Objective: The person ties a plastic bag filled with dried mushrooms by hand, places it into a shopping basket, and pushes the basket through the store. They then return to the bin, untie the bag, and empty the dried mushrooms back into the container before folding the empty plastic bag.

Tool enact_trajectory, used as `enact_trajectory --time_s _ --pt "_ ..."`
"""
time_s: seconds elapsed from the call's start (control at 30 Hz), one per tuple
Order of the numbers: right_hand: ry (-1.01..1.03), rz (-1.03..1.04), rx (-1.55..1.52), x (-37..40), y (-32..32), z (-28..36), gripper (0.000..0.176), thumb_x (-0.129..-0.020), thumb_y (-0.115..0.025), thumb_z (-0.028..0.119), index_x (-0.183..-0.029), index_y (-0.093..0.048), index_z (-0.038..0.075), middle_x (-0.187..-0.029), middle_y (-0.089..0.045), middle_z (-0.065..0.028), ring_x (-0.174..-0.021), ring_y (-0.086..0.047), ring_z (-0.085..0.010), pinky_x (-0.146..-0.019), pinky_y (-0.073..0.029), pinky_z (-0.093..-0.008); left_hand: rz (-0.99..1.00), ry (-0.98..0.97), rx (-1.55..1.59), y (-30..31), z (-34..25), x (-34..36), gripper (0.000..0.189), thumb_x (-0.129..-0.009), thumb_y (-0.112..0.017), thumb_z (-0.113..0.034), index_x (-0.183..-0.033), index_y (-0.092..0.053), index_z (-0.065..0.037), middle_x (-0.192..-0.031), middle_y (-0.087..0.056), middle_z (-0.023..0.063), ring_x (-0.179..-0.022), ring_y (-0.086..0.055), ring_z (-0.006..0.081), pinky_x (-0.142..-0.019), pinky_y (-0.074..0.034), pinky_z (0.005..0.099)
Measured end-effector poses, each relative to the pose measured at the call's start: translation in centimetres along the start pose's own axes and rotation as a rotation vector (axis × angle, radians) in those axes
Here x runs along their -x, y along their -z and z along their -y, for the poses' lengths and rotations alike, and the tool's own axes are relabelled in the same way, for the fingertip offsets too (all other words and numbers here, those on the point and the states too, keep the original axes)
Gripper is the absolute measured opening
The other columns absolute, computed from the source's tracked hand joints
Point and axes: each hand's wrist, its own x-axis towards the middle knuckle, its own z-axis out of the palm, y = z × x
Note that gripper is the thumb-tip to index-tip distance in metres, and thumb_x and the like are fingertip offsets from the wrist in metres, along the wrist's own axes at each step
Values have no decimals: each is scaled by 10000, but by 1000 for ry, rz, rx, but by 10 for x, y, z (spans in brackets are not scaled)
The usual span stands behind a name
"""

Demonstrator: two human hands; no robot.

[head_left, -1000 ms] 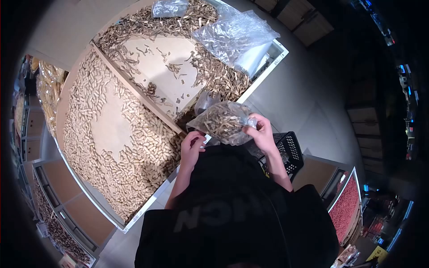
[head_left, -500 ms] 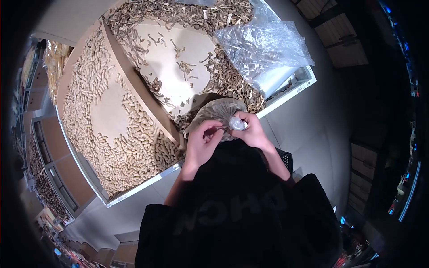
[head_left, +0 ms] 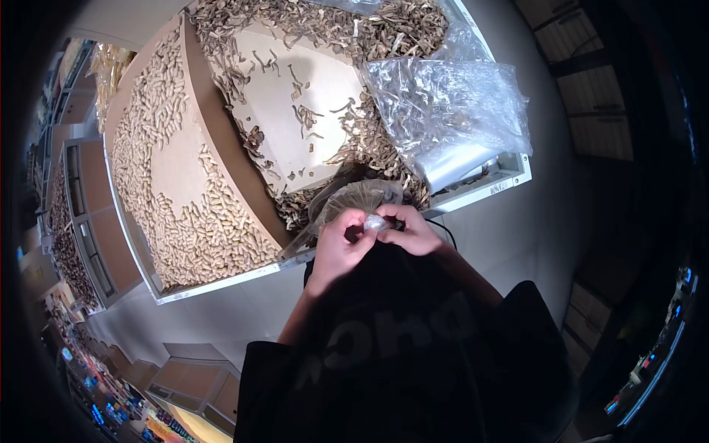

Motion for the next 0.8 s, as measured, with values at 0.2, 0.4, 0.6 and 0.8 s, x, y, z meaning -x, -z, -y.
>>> enact_trajectory --time_s 0.2,0.4,0.6,0.8 --pt "106 67 96 -7 17 -3 169 -794 -672 38 -943 -595 11 -769 -534 25 -714 -462 -50 -647 -400 -236 -7 30 141 -7 2 -2 145 -806 -630 1 -941 -579 11 -828 -614 28 -780 -558 67 -699 -458 229" --pt "48 -23 166 -8 17 7 147 -842 -655 126 -921 -612 10 -697 -533 21 -647 -451 -43 -591 -394 -236 -49 146 359 -20 9 -3 154 -842 -602 12 -992 -571 8 -874 -604 19 -814 -547 60 -718 -450 218" --pt "122 -99 341 0 14 5 151 -775 -625 79 -896 -604 -9 -684 -561 -66 -593 -511 -121 -570 -430 -283 17 59 308 -23 23 1 212 -859 -615 2 -1055 -536 15 -912 -608 38 -796 -565 71 -690 -468 214" --pt "207 -160 497 6 7 35 184 -753 -641 69 -917 -605 -7 -711 -569 -54 -600 -532 -130 -562 -449 -281 16 40 498 -20 6 1 235 -840 -621 47 -1047 -516 6 -897 -623 57 -747 -598 89 -637 -485 210"
